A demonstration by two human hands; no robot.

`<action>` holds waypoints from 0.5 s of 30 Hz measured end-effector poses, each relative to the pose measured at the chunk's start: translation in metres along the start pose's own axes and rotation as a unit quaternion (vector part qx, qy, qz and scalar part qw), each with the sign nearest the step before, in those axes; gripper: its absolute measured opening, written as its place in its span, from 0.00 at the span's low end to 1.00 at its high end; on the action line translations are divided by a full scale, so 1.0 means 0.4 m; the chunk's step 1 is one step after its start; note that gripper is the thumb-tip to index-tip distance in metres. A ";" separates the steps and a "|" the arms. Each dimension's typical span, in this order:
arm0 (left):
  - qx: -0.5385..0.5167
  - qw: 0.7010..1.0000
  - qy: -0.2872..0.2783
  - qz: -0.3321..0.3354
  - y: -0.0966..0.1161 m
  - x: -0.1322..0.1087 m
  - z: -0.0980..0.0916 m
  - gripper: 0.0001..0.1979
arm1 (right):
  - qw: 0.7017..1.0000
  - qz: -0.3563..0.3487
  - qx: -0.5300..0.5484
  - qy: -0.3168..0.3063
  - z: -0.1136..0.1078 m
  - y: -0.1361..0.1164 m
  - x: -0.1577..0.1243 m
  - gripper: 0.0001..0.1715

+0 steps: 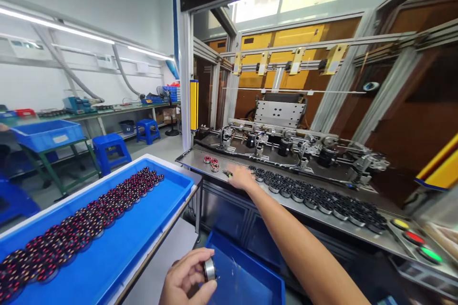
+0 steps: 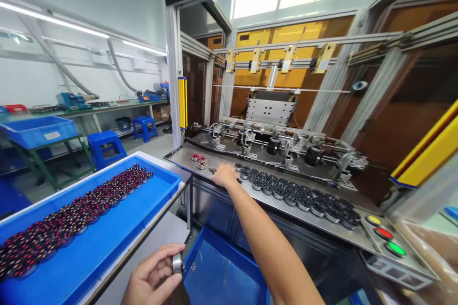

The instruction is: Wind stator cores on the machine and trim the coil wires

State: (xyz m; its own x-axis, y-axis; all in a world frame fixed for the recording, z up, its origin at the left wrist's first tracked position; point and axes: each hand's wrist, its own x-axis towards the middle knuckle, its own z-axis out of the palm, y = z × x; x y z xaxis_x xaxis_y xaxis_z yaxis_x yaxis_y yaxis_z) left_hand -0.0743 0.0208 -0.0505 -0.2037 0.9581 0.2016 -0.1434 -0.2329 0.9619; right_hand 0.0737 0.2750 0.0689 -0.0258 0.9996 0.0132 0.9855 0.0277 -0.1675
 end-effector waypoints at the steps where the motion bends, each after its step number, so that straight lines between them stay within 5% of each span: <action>1: -0.007 1.000 -0.004 -0.005 0.004 0.001 0.000 0.22 | 1.000 -0.008 0.002 -0.005 0.002 0.004 0.003 0.21; 10: -0.007 0.997 -0.043 -0.069 0.115 -0.008 0.000 0.19 | 0.988 -0.076 0.128 -0.029 -0.016 0.046 0.007 0.15; 15: 0.020 0.998 -0.023 -0.061 0.141 -0.014 -0.002 0.17 | 0.938 -0.099 0.333 -0.004 -0.100 0.086 -0.019 0.16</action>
State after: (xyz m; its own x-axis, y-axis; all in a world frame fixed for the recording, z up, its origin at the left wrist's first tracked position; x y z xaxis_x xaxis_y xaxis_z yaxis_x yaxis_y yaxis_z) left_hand -0.0819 0.0022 0.0026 -0.1431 0.9855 0.0907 -0.1250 -0.1089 0.9862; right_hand 0.1143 0.2679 0.1025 -0.2018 0.9741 0.1021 0.6375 0.2097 -0.7413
